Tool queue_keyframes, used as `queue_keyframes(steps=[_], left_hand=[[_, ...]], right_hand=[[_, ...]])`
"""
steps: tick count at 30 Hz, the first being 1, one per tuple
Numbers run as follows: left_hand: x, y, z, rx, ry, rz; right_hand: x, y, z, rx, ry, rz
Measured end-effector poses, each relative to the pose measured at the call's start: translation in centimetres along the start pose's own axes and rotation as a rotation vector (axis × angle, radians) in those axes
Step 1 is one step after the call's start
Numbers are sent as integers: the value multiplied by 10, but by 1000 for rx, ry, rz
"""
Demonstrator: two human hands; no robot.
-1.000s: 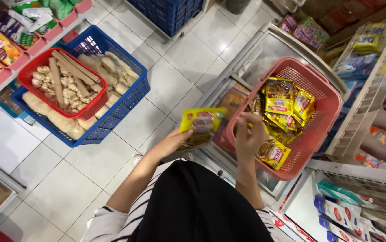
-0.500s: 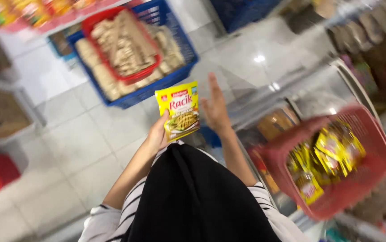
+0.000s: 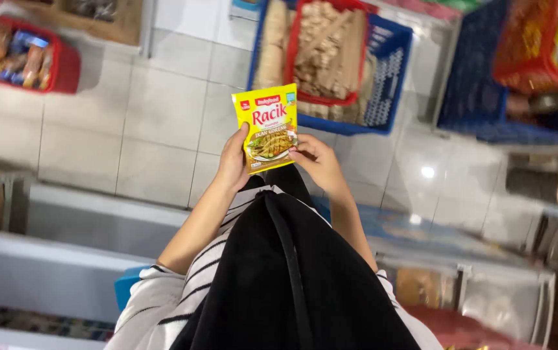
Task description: The person restocks shelves by taking seasoning packets from a basket and placing them into shelf bins by hand.
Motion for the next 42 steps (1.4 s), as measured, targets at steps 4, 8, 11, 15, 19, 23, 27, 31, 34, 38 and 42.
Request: queue_keyframes(steps=[4, 8, 11, 15, 19, 23, 27, 31, 34, 38, 42], left_hand=[[-23, -1, 40, 225, 95, 51], [-32, 12, 72, 304, 161, 132], [-37, 37, 97, 357, 398, 189], [-45, 75, 129, 335, 578, 207], [-50, 125, 164, 368, 609, 212], [-36, 200, 210, 445, 641, 97], [-17, 262, 236, 489, 700, 62], [10, 300, 255, 519, 709, -20], [25, 338, 282, 515, 822, -70], [37, 403, 316, 498, 1083, -169], [58, 486, 342, 574, 1001, -445]], right_hand=[[14, 43, -8, -11, 75, -137], [27, 90, -17, -27, 134, -271], [40, 136, -26, -28, 89, -250], [45, 210, -47, -15, 50, -194], [42, 285, -80, -112, 121, -216], [32, 344, -110, -121, 79, -3], [9, 379, -123, -214, 7, 94], [0, 405, -156, -238, -163, 176], [-8, 420, -179, -300, -316, 228], [-39, 463, -198, -355, -568, 364], [-52, 505, -218, -323, -514, 531]])
Point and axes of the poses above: each hand's wrist, its own y-axis towards the middle knuckle, its own x-axis out of the palm, z = x × y, the point moved 1 cm from there along y, towards the middle knuckle, and after that the axes turned 2 degrees about x, right-handed, at the moved point
